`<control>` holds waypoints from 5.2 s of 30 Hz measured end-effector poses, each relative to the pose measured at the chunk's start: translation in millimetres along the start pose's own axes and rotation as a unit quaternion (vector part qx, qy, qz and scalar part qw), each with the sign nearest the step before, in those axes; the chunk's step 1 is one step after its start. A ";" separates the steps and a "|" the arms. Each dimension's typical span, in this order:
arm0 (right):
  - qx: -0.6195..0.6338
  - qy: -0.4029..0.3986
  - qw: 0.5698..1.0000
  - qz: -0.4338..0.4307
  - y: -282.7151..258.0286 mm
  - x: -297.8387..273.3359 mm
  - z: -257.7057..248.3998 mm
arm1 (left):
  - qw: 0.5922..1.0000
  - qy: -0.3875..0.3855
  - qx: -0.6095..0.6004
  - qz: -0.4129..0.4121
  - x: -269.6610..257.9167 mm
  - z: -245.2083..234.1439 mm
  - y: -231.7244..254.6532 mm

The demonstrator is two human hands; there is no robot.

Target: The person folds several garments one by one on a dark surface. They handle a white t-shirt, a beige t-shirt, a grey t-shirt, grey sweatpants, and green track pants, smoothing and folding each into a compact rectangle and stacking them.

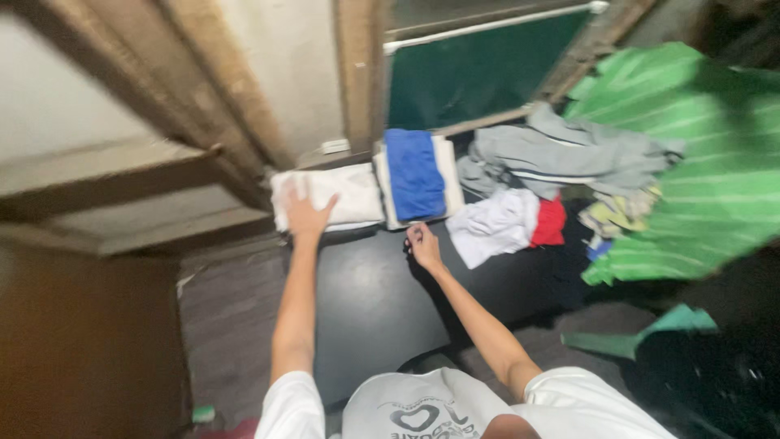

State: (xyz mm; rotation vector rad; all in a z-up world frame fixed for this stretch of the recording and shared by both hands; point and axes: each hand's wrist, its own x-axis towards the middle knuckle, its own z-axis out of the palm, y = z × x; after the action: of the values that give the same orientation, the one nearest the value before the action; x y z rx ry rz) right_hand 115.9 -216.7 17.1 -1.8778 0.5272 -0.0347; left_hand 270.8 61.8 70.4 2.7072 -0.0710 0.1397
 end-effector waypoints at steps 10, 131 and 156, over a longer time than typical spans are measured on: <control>-0.289 0.352 0.881 -0.128 40.7 6.7 -228.9 | 0.990 0.041 0.050 0.121 -1.4 1.2 22.6; -0.028 -0.120 0.892 -0.436 -324.4 -136.9 -144.7 | 0.884 0.031 -0.383 0.267 -90.0 -333.7 190.3; -0.115 -0.072 0.909 -0.395 -285.2 -96.7 -209.0 | 0.912 0.183 -0.305 0.207 -112.5 -358.3 109.6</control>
State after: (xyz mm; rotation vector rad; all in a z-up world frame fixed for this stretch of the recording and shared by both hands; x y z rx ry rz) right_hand 68.6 -288.8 373.4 -2.1928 -0.3749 -0.3793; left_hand 119.9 115.6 427.3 1.9697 -0.4898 0.6333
